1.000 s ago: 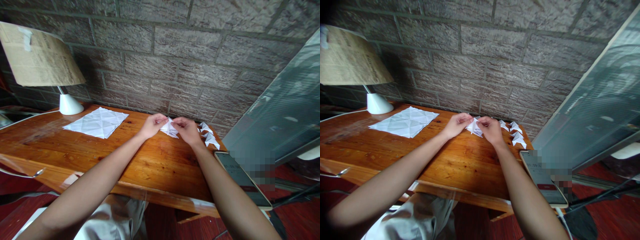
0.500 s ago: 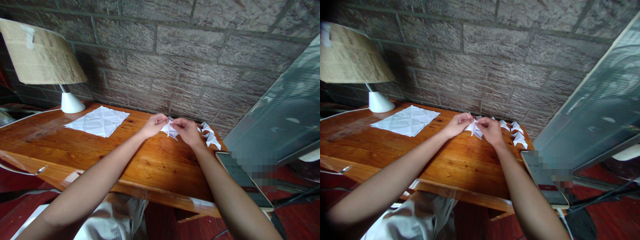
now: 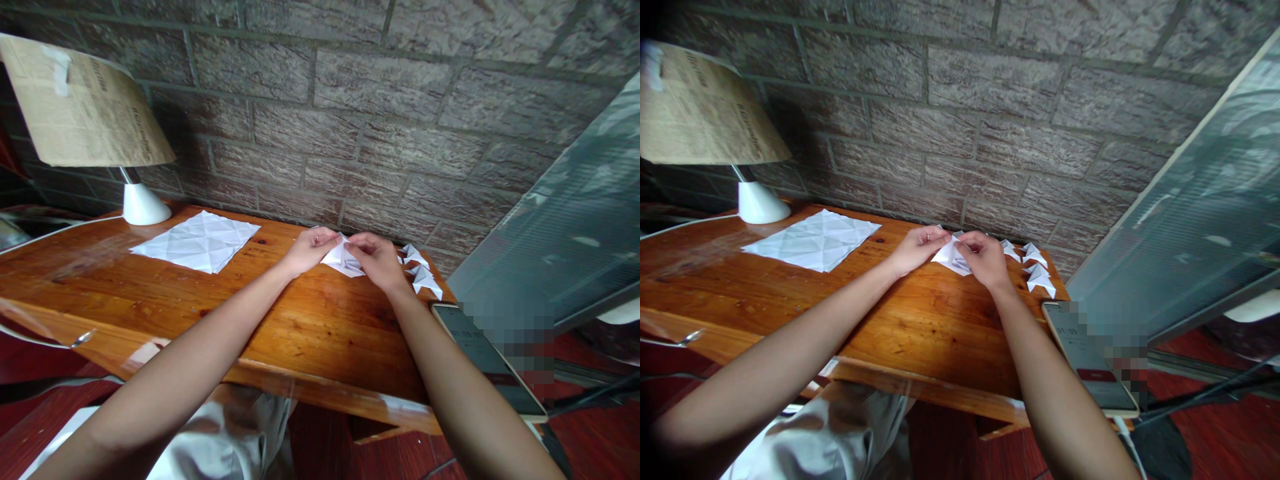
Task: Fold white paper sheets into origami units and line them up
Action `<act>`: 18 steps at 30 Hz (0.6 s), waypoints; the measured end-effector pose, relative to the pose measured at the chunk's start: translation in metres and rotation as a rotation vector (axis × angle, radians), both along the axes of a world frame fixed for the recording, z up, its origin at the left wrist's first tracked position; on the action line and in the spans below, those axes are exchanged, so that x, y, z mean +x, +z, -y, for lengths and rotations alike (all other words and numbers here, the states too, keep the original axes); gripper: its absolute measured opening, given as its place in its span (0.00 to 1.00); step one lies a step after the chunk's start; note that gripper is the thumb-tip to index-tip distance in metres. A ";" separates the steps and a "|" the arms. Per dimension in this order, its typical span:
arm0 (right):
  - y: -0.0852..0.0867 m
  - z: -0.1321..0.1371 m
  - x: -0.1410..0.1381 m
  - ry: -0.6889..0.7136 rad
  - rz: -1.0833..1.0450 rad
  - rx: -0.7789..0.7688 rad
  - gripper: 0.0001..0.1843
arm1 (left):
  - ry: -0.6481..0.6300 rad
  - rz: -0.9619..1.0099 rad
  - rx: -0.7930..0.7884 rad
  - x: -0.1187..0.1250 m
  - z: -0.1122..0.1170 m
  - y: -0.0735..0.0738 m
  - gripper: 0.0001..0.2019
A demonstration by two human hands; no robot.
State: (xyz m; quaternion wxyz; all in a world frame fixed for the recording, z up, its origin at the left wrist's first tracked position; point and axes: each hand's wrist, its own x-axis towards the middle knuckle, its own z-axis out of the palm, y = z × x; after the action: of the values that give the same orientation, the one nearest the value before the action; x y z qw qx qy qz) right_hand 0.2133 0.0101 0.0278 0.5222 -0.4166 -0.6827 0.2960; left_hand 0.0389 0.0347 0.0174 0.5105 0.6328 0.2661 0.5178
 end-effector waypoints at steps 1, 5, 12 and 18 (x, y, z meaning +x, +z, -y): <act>0.000 0.000 0.000 0.004 0.009 0.005 0.12 | 0.000 -0.006 0.009 0.000 0.000 0.000 0.17; -0.001 0.000 0.001 -0.009 0.065 0.041 0.11 | 0.006 -0.031 0.033 -0.001 -0.002 -0.001 0.16; 0.001 0.005 -0.002 -0.009 0.076 0.041 0.09 | 0.037 -0.079 0.119 -0.004 -0.005 -0.003 0.13; 0.005 0.006 -0.001 0.000 0.065 0.016 0.12 | -0.032 -0.068 0.128 -0.002 -0.003 -0.003 0.16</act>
State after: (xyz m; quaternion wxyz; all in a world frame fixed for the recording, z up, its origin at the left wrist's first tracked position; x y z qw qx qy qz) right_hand 0.2124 0.0038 0.0332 0.5031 -0.4219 -0.7016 0.2768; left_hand 0.0367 0.0381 0.0140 0.4678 0.6857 0.2393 0.5036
